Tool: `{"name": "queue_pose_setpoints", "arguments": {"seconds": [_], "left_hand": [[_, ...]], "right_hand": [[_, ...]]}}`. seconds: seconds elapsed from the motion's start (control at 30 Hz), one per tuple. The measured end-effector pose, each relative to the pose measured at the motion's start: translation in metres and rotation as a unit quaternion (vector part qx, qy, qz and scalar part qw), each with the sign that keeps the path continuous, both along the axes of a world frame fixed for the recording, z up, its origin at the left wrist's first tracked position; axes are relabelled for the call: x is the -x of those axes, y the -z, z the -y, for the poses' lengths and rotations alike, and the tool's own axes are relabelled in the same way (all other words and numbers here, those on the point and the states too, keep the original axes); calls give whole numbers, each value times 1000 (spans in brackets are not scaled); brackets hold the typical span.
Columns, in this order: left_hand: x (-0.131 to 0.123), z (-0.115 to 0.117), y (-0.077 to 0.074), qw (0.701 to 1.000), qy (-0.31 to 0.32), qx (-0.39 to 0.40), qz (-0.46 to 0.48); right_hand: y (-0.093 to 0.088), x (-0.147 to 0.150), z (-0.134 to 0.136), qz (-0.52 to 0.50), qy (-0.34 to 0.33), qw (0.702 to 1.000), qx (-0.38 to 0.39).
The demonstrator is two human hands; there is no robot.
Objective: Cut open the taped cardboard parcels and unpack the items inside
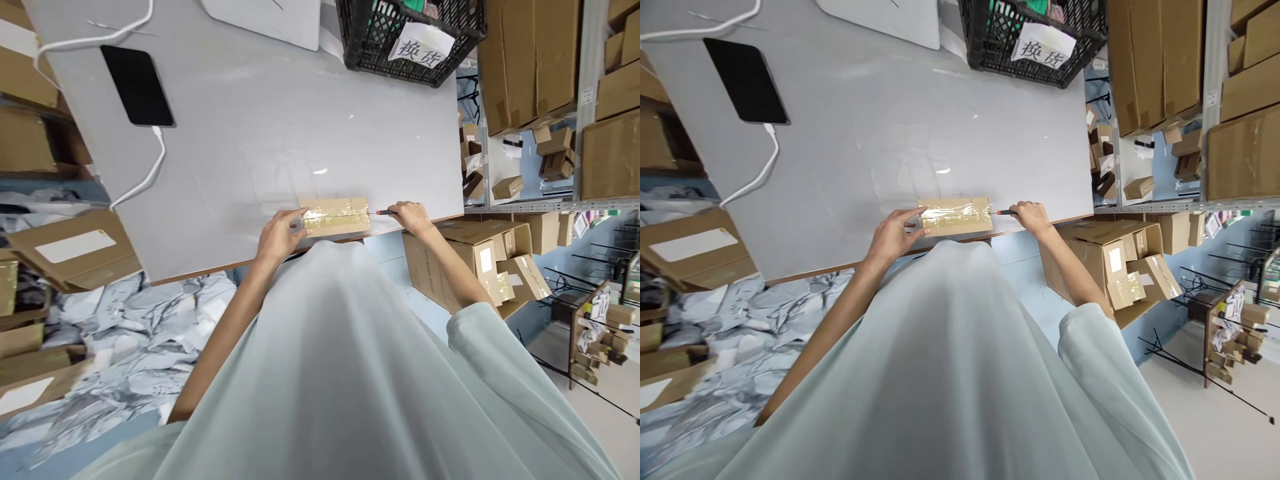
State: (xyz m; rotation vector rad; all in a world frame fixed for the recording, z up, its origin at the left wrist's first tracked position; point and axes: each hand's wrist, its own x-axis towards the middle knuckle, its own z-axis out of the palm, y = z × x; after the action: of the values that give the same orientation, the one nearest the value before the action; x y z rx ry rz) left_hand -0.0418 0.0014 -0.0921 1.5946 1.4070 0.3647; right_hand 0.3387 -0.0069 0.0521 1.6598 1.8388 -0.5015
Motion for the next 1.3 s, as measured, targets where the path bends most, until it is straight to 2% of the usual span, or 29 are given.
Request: {"name": "queue_pose_setpoints", "arguments": {"seconds": [0.07,0.17,0.23,0.33,0.4,0.5,0.63,0.7,0.77,0.9,1.0,1.07,1.17,1.3], "left_hand": [[1,0,5,1000,0,-16,-5],[3,1,6,999,8,-23,-21],[2,0,2,999,18,-33,-32],[-12,-6,-11,994,57,-84,-35],[-32,-12,-21,988,101,-112,-25],[-77,-22,-26,976,182,-120,-4],[-138,-31,-17,958,260,-117,5],[-156,-32,-12,954,277,-116,5],[-164,-33,-11,949,290,-124,3],[-150,-38,-25,948,278,-156,19],[-123,-42,-40,962,219,-154,51],[-101,-42,-45,972,179,-141,60],[-70,-34,-40,984,128,-110,59],[-38,-16,-24,994,72,-62,57]], "right_hand": [[4,-8,4,-14,12,1000,-10],[0,-19,16,6,49,998,-39],[-6,-25,30,8,103,992,-75],[-10,-25,53,-59,213,967,-127],[-9,-18,68,-131,268,941,-158],[-3,2,85,-241,304,896,-214],[-5,28,101,-290,330,861,-255],[-9,37,108,-298,346,849,-264],[-14,45,114,-306,360,838,-274],[-21,56,122,-290,378,834,-278],[-24,63,123,-294,367,834,-287],[-25,69,120,-305,350,836,-292],[-24,81,111,-315,325,848,-278],[-19,105,91,-309,297,878,-213]]}}
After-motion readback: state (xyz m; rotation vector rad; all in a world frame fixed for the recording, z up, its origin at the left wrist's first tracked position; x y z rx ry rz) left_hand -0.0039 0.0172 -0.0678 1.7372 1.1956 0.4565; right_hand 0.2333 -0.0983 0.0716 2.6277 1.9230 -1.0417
